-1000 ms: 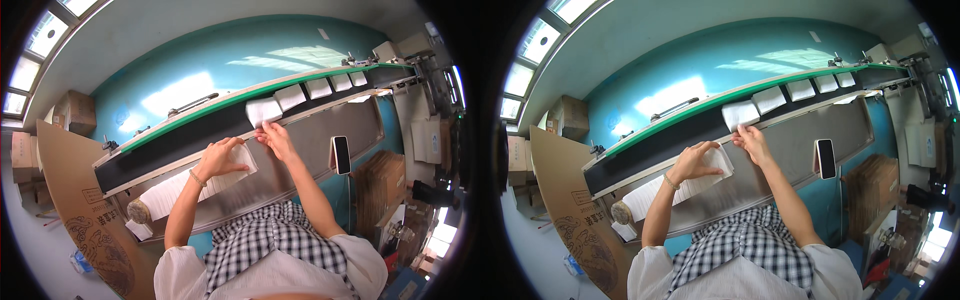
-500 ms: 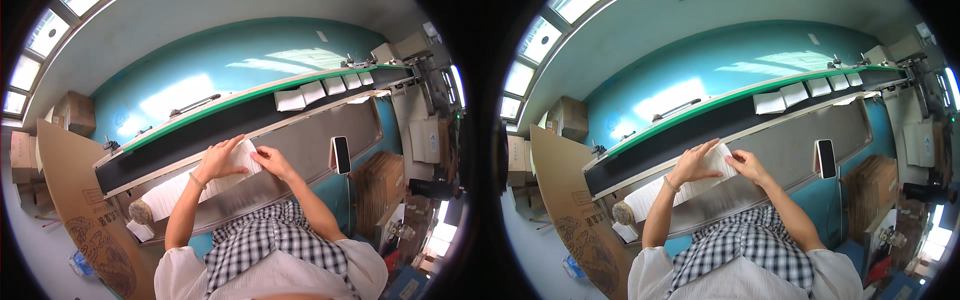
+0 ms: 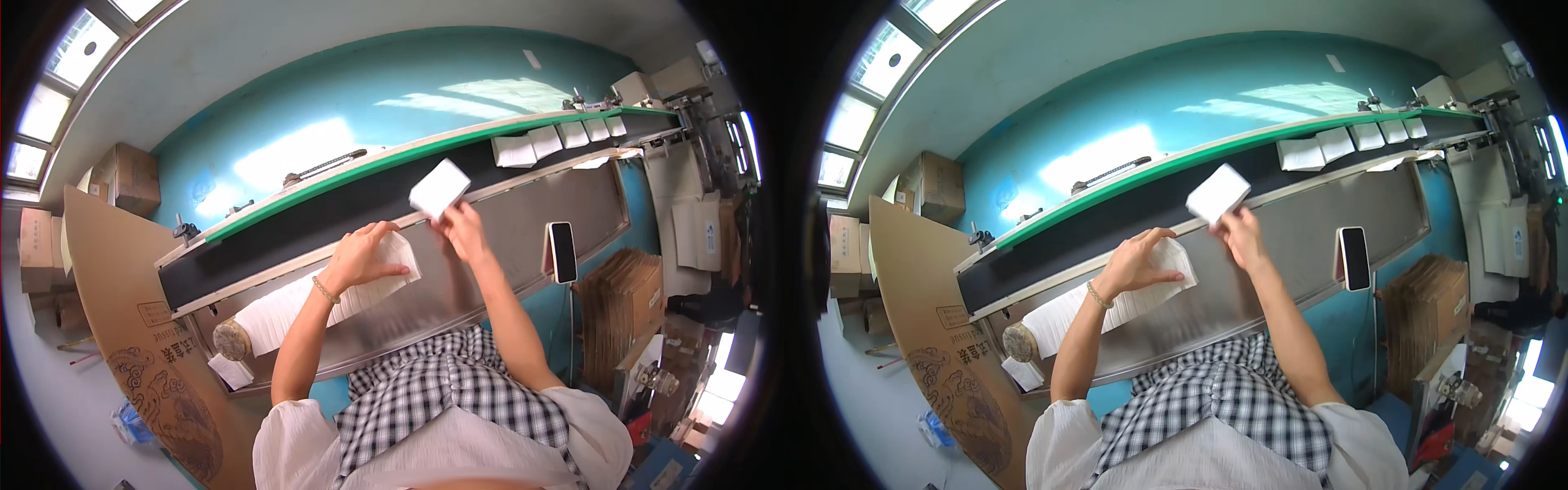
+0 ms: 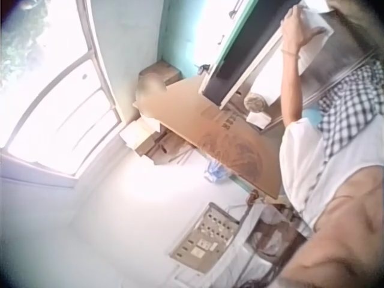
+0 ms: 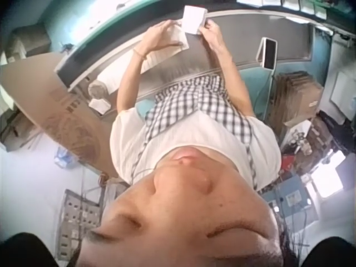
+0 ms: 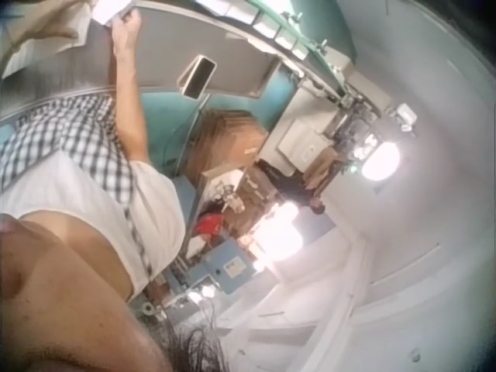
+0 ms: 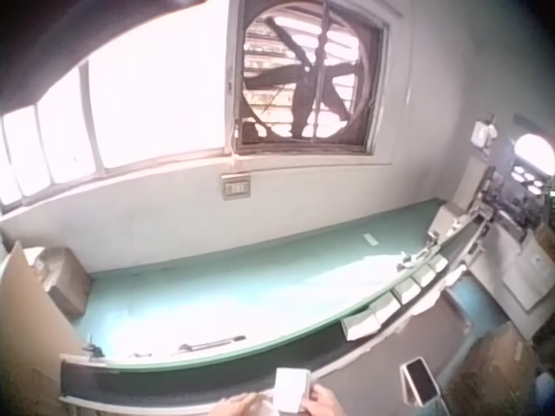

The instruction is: Sorting and stacking stacks of paper products from a feeder into a shipping box.

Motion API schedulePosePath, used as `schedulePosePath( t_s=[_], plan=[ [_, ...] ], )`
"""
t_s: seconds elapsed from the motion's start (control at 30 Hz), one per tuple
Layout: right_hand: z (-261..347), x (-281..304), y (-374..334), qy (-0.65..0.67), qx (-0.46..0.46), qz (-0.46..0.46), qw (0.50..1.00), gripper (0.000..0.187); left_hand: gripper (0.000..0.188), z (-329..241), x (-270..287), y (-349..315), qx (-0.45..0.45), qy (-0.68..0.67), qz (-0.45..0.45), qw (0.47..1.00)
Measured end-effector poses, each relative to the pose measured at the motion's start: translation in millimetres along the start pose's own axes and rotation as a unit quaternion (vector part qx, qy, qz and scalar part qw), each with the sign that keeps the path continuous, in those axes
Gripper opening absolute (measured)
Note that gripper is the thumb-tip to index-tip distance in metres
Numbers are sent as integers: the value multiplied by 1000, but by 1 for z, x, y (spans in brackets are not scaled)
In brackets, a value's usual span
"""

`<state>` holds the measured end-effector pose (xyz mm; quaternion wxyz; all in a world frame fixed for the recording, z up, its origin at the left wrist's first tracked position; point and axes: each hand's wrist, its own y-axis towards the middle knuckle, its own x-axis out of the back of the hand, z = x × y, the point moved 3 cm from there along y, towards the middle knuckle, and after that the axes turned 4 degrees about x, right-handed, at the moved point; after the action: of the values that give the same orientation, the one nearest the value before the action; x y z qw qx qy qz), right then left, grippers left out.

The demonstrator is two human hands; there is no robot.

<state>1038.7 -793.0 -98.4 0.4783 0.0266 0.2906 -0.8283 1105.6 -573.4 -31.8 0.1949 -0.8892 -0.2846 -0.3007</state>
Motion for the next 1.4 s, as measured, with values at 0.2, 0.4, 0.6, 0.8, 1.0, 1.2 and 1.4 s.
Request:
schedulePosePath(
  t_s=[0.2,0.4,0.6,0.8,1.0,1.2,1.4],
  plan=[
    [-27,-35,-55,-297,159,100,936,32,79,7,-2,-1,26,13,16,999],
    [-39,-21,-64,-168,5,73,983,30,83,3,5,-10,-4,23,6,1000],
    [-19,-10,-9,-10,4,46,999,22,77,4,6,-11,-1,12,9,1000],
    [-32,-50,-61,-313,102,119,937,44,80,7,11,-14,11,1,9,1000],
    [-35,-44,-67,-173,-43,114,977,48,84,13,15,-25,57,39,38,997],
    [-34,-45,-65,-152,-121,137,971,48,83,14,15,-28,-11,12,-22,1000],
    [-37,-24,-50,-262,-42,139,954,35,76,22,9,-27,31,16,1,999]
  ],
)
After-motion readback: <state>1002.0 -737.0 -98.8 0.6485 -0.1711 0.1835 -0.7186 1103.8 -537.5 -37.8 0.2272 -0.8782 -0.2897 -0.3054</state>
